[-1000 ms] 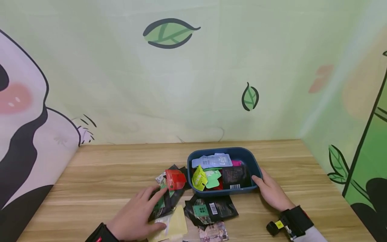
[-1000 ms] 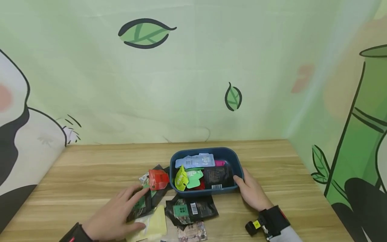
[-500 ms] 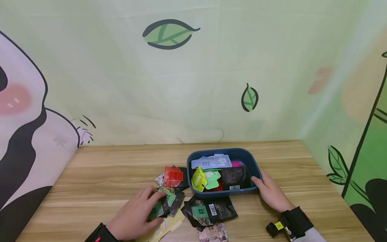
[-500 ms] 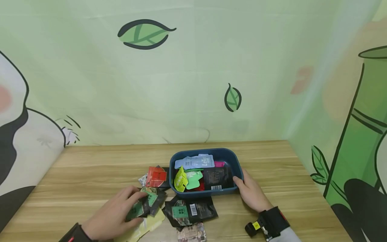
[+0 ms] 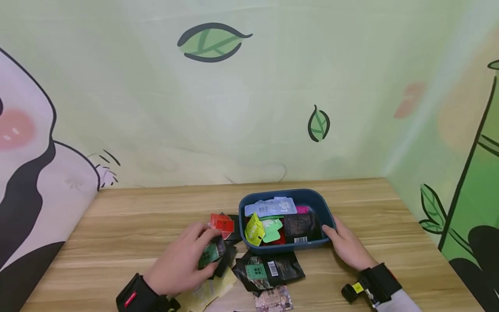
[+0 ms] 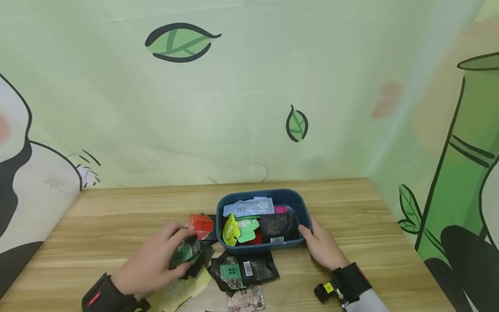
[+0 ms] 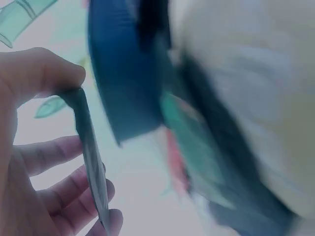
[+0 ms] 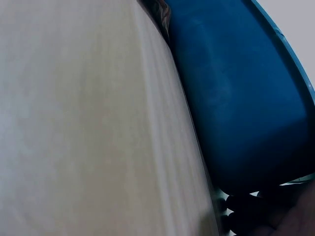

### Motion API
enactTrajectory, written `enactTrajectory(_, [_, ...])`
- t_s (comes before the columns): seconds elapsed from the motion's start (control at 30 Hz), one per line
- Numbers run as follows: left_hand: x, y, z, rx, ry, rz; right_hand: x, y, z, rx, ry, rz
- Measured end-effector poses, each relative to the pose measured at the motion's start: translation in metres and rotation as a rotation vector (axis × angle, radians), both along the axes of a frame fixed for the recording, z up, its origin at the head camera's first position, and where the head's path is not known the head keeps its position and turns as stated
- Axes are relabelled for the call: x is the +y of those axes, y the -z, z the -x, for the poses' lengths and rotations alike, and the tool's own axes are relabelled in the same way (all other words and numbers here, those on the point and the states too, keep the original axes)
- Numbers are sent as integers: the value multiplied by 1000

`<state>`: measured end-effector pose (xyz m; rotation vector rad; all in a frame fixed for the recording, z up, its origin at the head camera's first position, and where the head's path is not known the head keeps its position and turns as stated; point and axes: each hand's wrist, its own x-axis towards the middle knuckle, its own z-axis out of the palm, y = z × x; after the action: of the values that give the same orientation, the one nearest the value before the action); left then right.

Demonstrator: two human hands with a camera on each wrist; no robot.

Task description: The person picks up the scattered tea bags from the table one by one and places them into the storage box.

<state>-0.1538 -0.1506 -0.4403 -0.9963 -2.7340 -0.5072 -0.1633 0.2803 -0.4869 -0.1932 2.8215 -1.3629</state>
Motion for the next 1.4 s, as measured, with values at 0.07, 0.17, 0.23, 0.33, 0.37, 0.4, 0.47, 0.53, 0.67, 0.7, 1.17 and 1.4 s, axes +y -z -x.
enactTrajectory(0.07, [11,-6,3,30,27,-10,0,0,0,6,-3,2])
enactTrajectory(0.17, [31,-15,10,67,82,-30,0,0,1,13,-7,6])
enactTrajectory(0.23, [45,-20,14,92,107,-38,0,0,1,20,-8,5])
enactTrajectory(0.33, [66,-27,21,115,139,-45,0,1,1,21,-7,2])
enactTrajectory(0.37, [73,-28,23,121,141,-44,0,2,1,22,-7,-1])
enactTrajectory(0.4, [80,-30,24,122,150,-43,0,2,1,22,-6,-2])
enactTrajectory(0.47, [94,-31,28,118,173,-47,0,2,1,25,-6,-6])
enactTrajectory(0.53, [107,-31,32,123,195,-48,0,2,2,30,-5,-10])
enactTrajectory(0.67, [131,-30,39,158,224,-33,1,2,2,33,-10,-10])
enactTrajectory(0.7, [137,-30,40,167,228,-30,1,2,2,32,-10,-10])
enactTrajectory(1.17, [173,-20,50,115,177,48,-1,2,1,10,-3,10])
enactTrajectory(1.4, [158,-19,43,76,185,52,0,1,1,6,6,-6])
